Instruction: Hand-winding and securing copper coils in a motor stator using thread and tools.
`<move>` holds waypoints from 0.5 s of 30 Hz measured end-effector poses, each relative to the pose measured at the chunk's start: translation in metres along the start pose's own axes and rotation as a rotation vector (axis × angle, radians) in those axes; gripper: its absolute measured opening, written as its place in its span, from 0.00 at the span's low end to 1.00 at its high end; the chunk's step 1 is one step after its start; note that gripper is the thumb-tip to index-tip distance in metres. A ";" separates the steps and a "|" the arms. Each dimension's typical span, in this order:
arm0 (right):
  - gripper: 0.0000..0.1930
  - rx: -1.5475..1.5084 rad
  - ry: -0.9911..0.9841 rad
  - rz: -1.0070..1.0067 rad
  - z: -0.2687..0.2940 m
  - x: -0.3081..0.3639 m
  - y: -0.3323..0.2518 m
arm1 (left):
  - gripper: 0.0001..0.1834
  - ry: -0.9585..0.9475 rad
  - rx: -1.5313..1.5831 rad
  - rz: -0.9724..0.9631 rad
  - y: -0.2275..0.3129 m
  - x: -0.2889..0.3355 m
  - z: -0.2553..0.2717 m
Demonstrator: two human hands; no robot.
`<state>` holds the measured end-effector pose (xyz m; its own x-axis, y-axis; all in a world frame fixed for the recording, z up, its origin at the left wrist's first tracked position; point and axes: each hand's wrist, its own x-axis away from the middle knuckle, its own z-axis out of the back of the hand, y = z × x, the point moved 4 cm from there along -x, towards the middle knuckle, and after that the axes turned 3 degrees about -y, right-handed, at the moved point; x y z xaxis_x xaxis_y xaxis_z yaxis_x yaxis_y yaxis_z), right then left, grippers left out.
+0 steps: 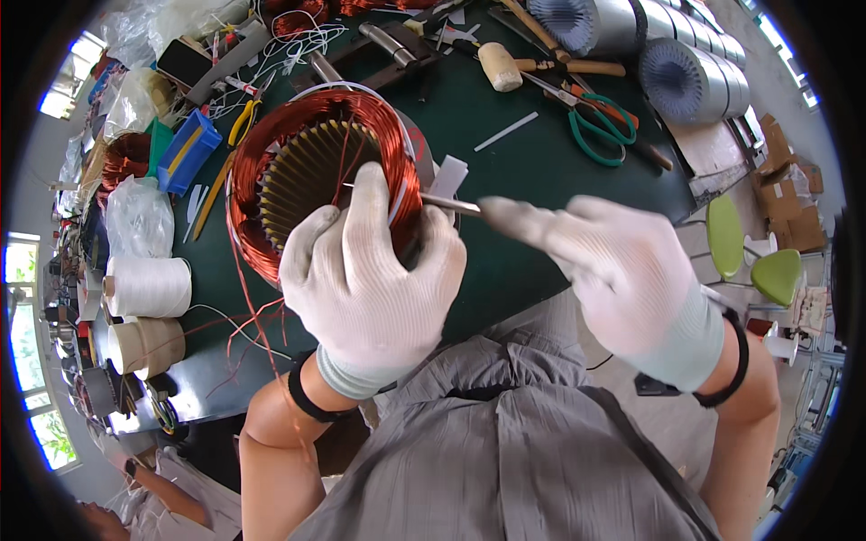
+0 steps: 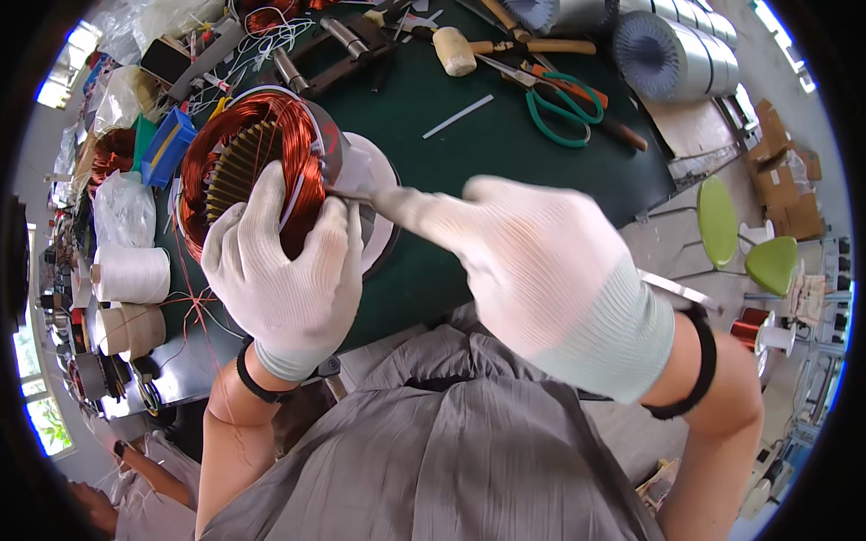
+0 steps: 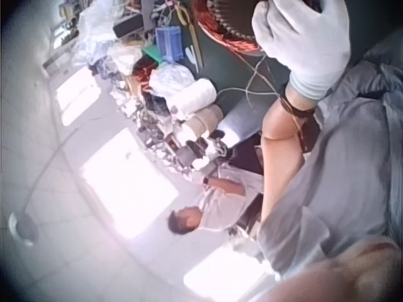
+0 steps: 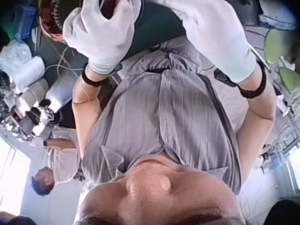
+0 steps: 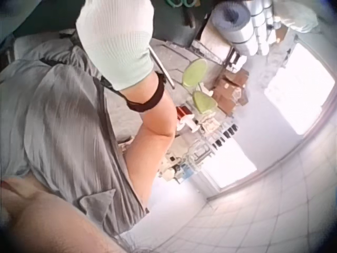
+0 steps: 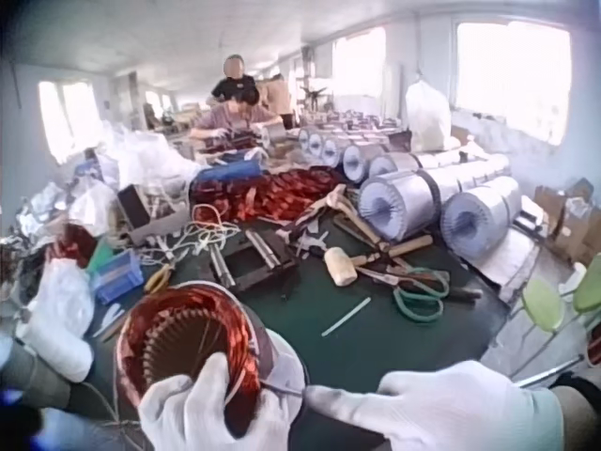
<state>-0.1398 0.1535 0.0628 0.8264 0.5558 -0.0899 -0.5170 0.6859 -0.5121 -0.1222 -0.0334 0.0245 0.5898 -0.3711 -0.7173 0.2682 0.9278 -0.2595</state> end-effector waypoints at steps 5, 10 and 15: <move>0.32 0.006 -0.068 -0.021 -0.003 0.003 0.007 | 0.14 -0.331 0.499 -0.014 -0.038 -0.032 0.030; 0.33 -0.001 -0.069 0.000 0.003 -0.003 0.012 | 0.18 -0.424 1.393 0.410 -0.119 -0.066 -0.009; 0.32 -0.021 -0.062 -0.002 -0.005 -0.012 0.013 | 0.17 -0.531 0.771 0.047 -0.115 -0.075 -0.044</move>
<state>-0.1555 0.1530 0.0530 0.8117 0.5829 -0.0364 -0.5102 0.6773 -0.5301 -0.2307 -0.1107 0.0792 0.8325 -0.4796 -0.2774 0.5539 0.7305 0.3993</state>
